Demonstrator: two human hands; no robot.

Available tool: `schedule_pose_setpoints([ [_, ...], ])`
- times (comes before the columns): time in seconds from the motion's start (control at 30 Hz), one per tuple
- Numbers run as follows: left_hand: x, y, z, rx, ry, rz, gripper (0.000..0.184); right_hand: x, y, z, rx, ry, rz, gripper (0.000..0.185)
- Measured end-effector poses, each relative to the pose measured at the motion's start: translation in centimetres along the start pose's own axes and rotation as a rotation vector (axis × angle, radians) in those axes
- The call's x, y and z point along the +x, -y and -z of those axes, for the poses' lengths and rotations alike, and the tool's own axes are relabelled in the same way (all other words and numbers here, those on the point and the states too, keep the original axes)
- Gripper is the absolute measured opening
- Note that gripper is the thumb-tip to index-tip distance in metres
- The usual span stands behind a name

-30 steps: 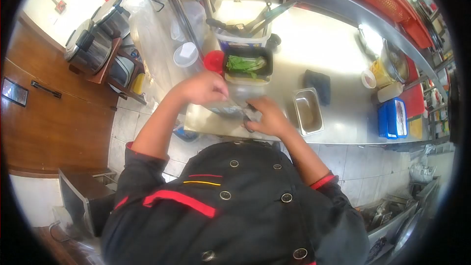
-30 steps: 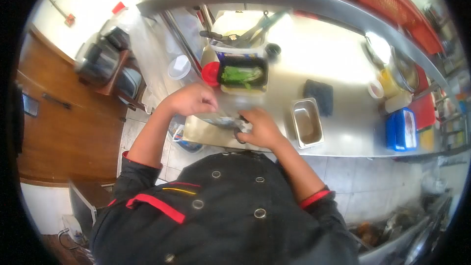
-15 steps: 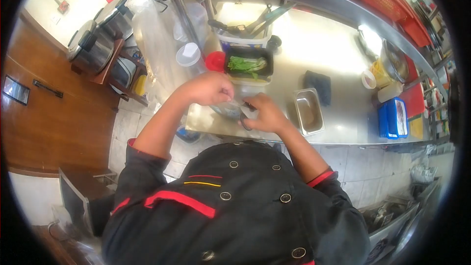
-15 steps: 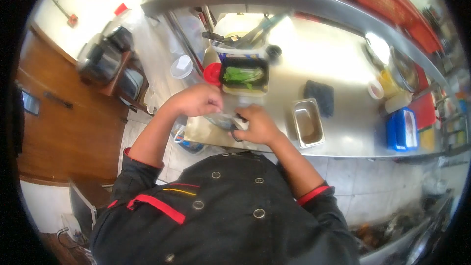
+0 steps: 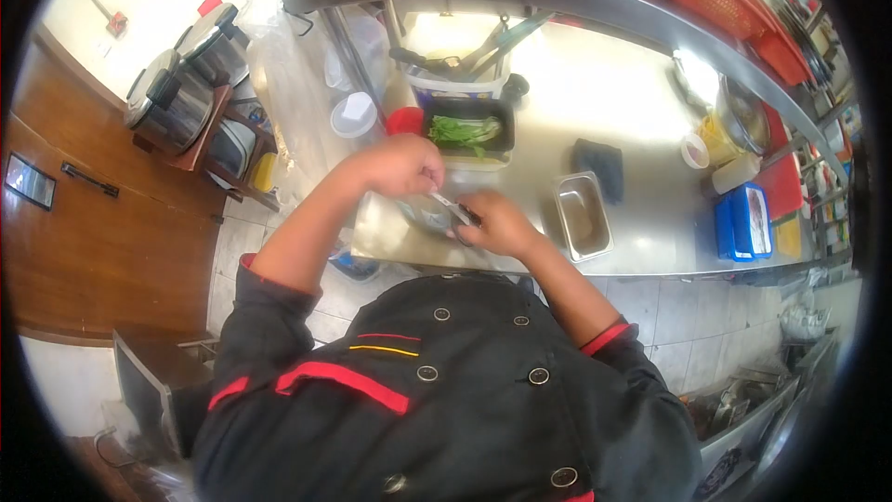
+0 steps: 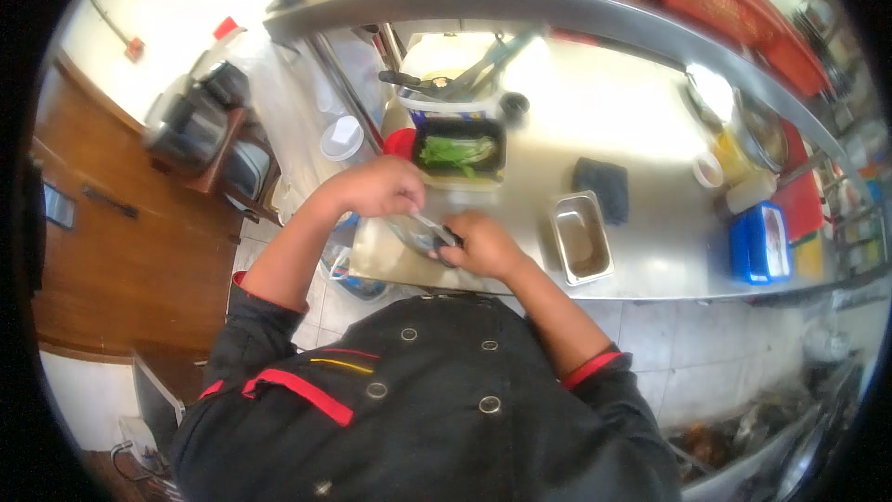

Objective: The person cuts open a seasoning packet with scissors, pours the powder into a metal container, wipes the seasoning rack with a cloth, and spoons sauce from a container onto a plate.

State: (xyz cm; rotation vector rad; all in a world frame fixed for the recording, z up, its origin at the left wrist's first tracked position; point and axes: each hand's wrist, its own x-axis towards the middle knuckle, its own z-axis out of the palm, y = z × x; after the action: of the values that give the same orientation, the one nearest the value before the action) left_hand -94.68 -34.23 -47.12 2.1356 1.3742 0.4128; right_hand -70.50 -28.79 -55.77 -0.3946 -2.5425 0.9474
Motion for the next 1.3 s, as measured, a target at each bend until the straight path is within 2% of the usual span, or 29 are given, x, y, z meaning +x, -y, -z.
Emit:
schedule_pose_setpoints([
  [0.1,0.0,0.2,0.2,-0.009,0.039,0.024,0.009,0.2,0.0,-0.1,0.029,-0.002,0.03,0.054],
  [0.17,0.0,0.5,0.0,-0.024,0.041,-0.055,0.008,0.5,0.6,0.2,0.023,0.008,0.026,0.052],
  [0.27,0.2,0.7,-0.3,0.012,0.076,-0.052,0.007,1.6,1.2,0.8,0.045,0.067,0.053,0.052],
  [0.4,-0.1,1.1,0.2,0.017,0.049,-0.065,0.008,1.6,-0.7,-1.2,0.039,0.03,0.101,0.053],
  [0.57,-0.5,1.1,0.0,-0.022,0.016,-0.08,0.009,1.9,0.9,-0.6,0.108,0.107,-0.029,0.047],
  [0.67,-0.4,0.6,-0.2,-0.038,0.029,-0.107,0.01,2.3,1.1,-0.6,0.093,0.035,0.067,0.047],
  [0.8,-0.5,1.5,0.1,-0.05,0.027,-0.13,0.012,2.5,0.3,-1.3,0.128,0.007,0.088,0.049],
  [0.9,-0.7,1.5,0.0,-0.092,0.033,-0.07,0.013,2.6,1.1,-0.8,0.146,0.028,0.063,0.047],
  [0.97,-0.6,1.3,-0.1,-0.12,0.029,-0.033,0.014,2.9,1.9,-0.2,0.106,0.083,0.002,0.041],
  [1.07,-0.2,1.2,-0.5,-0.053,0.019,-0.086,0.014,3.7,2.4,0.3,0.137,0.116,0.031,0.037],
  [1.3,-0.5,1.2,-0.5,-0.018,-0.022,-0.063,0.013,3.4,1.2,-1.1,0.214,0.003,0.065,0.034],
])
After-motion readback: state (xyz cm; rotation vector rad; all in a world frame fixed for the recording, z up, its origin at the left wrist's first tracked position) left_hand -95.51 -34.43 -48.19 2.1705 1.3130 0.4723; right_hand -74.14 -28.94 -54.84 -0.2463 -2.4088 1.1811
